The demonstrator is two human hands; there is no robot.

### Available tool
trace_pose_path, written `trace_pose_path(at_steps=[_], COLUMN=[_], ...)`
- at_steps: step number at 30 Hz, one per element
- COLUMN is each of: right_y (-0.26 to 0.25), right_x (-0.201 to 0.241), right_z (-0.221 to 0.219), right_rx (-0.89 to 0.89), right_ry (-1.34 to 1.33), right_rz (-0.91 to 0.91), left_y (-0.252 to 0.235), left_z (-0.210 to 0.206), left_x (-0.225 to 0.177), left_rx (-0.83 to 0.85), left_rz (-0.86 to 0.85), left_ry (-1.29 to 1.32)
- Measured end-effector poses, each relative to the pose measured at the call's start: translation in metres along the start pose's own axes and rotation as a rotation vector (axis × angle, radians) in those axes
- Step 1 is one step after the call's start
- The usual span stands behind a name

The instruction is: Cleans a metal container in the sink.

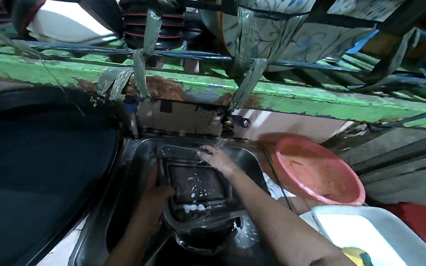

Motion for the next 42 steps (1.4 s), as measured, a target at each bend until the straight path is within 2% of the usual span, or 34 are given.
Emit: trace_pose_path(at_steps=[7,11,13,15,18,19,20,24,26,29,31,33,35,37,39,42], right_y=[0.002,0.009,0.005,0.006,0.015,0.014,0.015,0.032,0.043,0.063,0.052,0.036,0.024,0.016,0.019,0.032], right_x=[-0.001,0.004,0.002,-0.001,-0.009,-0.016,-0.022,-0.020,0.016,0.066,0.053,0.022,-0.005,-0.016,-0.013,0.007], right_z=[0.003,0.006,0.004,0.009,0.017,0.013,0.008,-0.037,-0.066,-0.090,-0.090,-0.075,-0.052,-0.035,-0.030,-0.030], right_rx=[-0.068,-0.043,0.002,-0.040,-0.282,-0.315,-0.329,-0.294,-0.122,0.081,0.007,-0.095,-0.155,-0.233,-0.282,-0.283], right_ry=[0.016,0.067,0.013,-0.143,-0.734,-0.865,-0.881,-0.334,-0.136,0.006,0.031,0.034,0.010,-0.027,-0.124,-0.174], right_rz=[0.026,0.016,-0.020,-0.070,-0.138,-0.132,-0.116,-0.049,0.078,0.324,0.416,0.322,0.069,-0.086,-0.120,-0.004], left_y=[0.000,-0.002,-0.004,-0.009,-0.014,-0.014,-0.013,-0.012,-0.016,-0.018,-0.011,-0.002,0.005,0.008,0.009,0.006], left_z=[-0.004,-0.004,-0.002,0.002,0.009,0.010,0.011,0.007,-0.002,-0.006,0.000,0.010,0.016,0.016,0.010,0.003], left_x=[0.000,0.004,0.009,0.017,0.031,0.035,0.036,0.035,0.040,0.047,0.043,0.038,0.034,0.035,0.040,0.040], left_rx=[0.018,0.021,0.023,0.015,-0.017,-0.034,-0.044,-0.074,-0.047,-0.047,-0.084,-0.119,-0.115,-0.085,-0.064,-0.050], left_rz=[-0.034,-0.022,-0.011,0.006,0.013,-0.005,-0.027,-0.091,-0.106,-0.139,-0.148,-0.136,-0.142,-0.162,-0.186,-0.199], left_ry=[-0.020,0.011,0.031,0.050,0.053,0.045,0.041,0.093,0.099,0.072,0.035,0.029,0.029,0.033,0.053,0.082])
Point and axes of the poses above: each hand's wrist, its own y-axis away from the middle knuckle, its own z-axis out of the back of the hand, x = y × z, the point moved 5 cm from there along -y, towards the middle knuckle, and after that the axes turned 2 degrees about y, right-handed, at the moved point
